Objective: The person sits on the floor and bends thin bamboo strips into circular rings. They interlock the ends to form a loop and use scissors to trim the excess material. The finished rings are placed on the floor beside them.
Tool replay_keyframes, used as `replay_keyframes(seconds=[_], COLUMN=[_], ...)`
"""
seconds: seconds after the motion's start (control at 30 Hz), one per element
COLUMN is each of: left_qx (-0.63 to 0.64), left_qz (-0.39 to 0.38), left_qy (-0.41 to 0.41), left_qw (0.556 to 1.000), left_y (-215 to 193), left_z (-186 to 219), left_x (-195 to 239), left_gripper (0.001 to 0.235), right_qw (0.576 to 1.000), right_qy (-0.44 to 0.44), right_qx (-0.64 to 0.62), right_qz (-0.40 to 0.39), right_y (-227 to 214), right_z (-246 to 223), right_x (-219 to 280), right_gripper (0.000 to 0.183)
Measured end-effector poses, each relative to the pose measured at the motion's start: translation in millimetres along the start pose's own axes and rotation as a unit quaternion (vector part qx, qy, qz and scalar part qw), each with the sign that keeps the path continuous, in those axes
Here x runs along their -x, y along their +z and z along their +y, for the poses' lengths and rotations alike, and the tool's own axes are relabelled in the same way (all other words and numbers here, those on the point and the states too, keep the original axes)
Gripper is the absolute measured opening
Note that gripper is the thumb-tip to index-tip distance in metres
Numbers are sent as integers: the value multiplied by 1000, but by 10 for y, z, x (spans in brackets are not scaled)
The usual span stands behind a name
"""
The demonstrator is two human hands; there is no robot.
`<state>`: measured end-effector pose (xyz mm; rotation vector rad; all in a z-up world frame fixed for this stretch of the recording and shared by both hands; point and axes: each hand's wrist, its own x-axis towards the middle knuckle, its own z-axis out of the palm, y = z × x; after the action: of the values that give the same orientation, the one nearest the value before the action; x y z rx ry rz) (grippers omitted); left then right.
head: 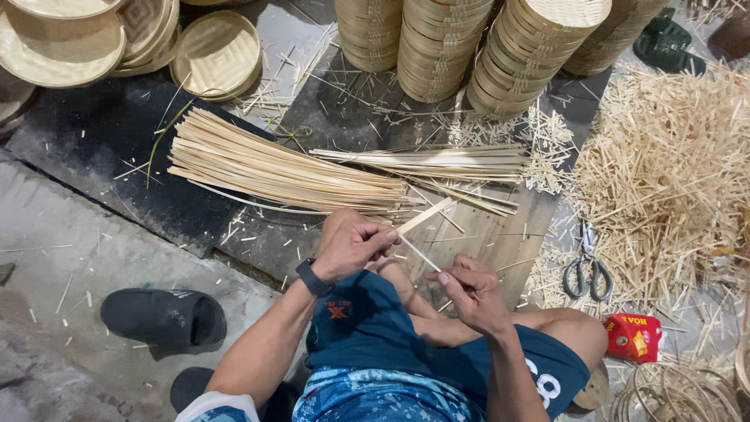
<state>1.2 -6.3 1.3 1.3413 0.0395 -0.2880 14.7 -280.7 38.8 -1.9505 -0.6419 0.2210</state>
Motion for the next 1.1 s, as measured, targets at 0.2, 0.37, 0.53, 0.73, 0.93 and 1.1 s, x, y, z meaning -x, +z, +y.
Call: replay_keyframes(seconds=[0.2, 0.37, 0.53, 0.73, 0.93, 1.1], left_qx=[-18, 9, -68, -270, -236, -98], left_qz=[-46, -83, -42, 14, -51, -4], left_qy=[-19, -22, 92, 161, 187, 37], left_qw=[999, 996, 993, 949, 952, 994], left_y=[173, 488, 474, 478, 523, 384], left_z=[-71, -136, -6, 168, 41, -87], left_x=[46, 120, 98, -18, -222, -269], left_gripper=[28, 27, 24, 18, 25, 30], right_qw=[995, 990, 976, 970, 993, 972], right_qy=[96, 6, -15, -55, 79, 83], right_qx=[10, -7, 140, 204, -55, -143], right_qz=[6, 142, 166, 118, 70, 169], right_y=[210, 346, 305, -36, -112, 94], right_z=[113, 156, -22, -400, -419, -85], right_x=[-255, -410, -461, -320, -279, 101], right_gripper=[20, 28, 26, 19, 10, 10])
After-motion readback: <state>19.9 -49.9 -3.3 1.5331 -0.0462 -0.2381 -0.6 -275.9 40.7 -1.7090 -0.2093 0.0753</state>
